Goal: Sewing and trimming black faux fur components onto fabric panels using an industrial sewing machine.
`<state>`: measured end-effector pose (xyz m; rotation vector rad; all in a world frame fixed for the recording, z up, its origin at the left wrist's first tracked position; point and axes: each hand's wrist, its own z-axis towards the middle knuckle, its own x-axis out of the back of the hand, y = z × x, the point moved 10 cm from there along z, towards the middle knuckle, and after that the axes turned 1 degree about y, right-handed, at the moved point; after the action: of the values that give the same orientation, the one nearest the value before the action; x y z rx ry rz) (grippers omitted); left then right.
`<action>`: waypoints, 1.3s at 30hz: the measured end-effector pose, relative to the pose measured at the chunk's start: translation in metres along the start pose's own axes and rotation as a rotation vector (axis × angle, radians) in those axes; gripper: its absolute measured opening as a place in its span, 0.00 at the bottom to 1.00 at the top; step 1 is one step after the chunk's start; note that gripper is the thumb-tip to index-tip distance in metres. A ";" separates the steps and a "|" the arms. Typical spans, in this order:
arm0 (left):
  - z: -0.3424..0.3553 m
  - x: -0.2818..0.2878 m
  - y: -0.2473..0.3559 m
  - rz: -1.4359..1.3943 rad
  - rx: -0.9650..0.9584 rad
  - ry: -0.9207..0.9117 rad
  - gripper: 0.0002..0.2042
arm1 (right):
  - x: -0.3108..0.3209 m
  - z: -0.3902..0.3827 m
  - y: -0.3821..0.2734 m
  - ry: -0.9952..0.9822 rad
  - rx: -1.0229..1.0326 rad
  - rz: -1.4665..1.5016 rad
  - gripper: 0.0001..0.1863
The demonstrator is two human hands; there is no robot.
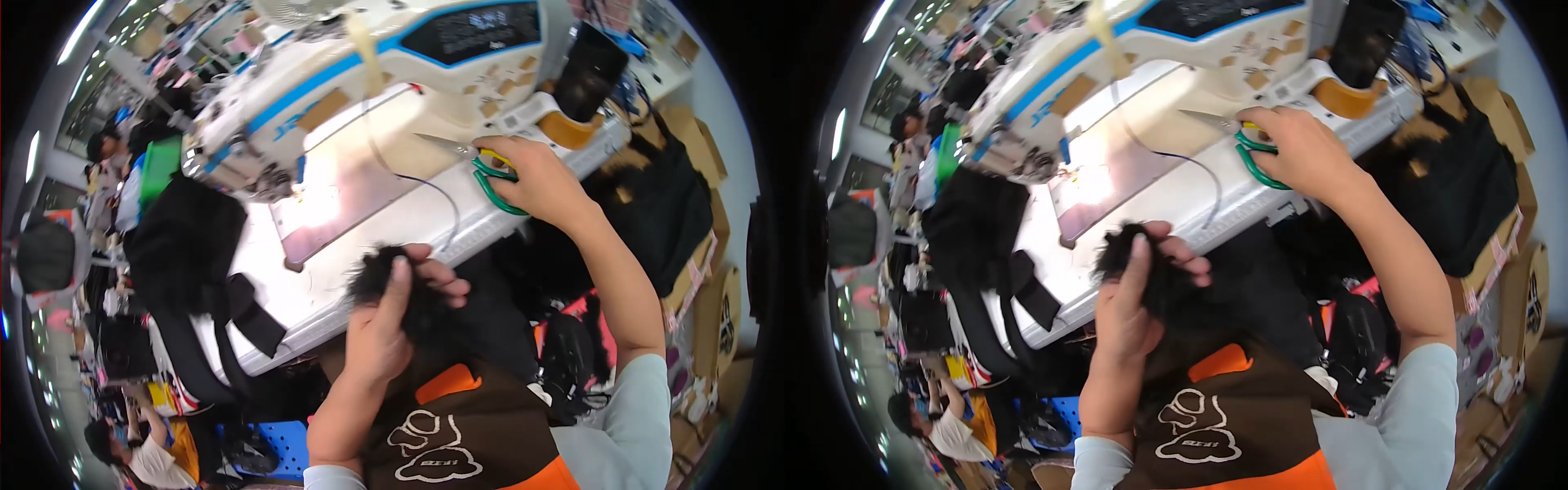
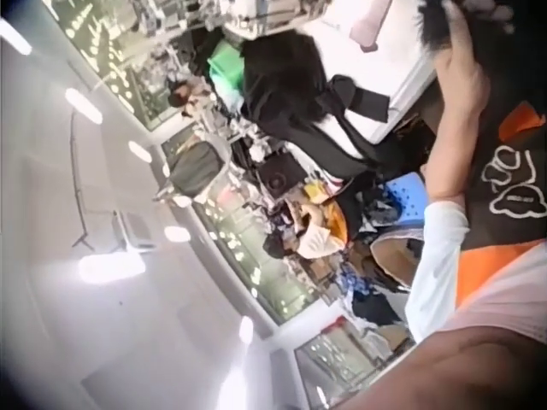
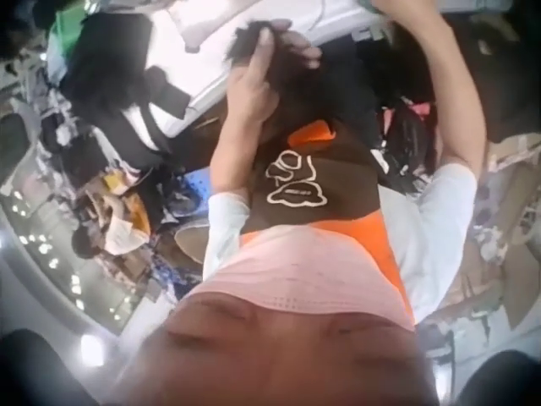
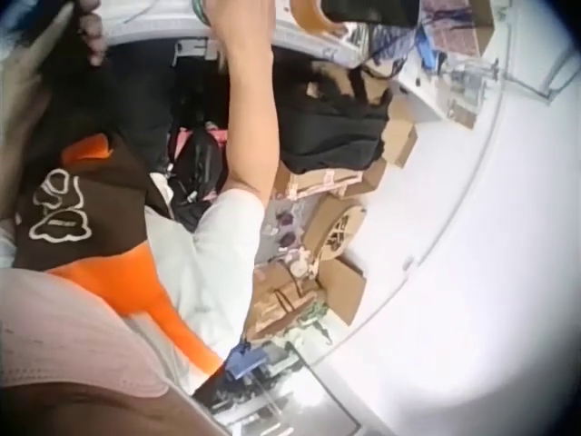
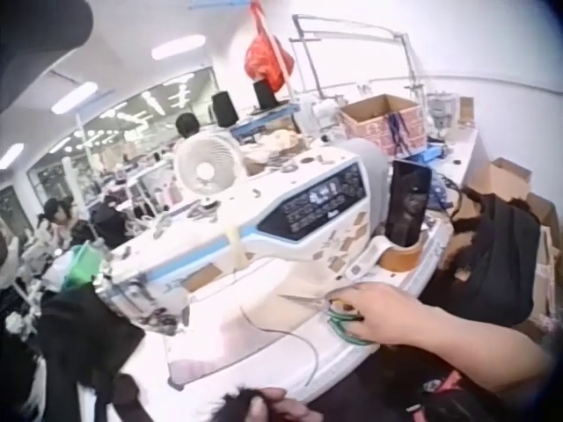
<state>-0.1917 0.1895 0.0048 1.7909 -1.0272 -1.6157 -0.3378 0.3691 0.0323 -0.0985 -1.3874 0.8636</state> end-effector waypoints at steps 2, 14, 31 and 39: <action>0.005 -0.005 0.002 -0.009 0.007 -0.003 0.17 | -0.002 0.009 -0.001 0.121 0.060 -0.119 0.22; 0.036 0.009 0.015 -0.021 -0.157 0.147 0.22 | -0.076 -0.053 -0.068 -0.284 -0.171 1.105 0.25; 0.038 0.064 0.051 0.139 -0.343 0.297 0.21 | -0.055 -0.063 -0.020 -0.368 -0.450 1.005 0.10; 0.016 0.116 0.074 -0.285 -0.411 0.339 0.19 | -0.084 -0.048 -0.059 -0.426 -0.331 0.882 0.11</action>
<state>-0.2216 0.0548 -0.0076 1.8846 -0.2725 -1.4736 -0.2629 0.2990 -0.0154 -0.8736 -1.9108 1.4187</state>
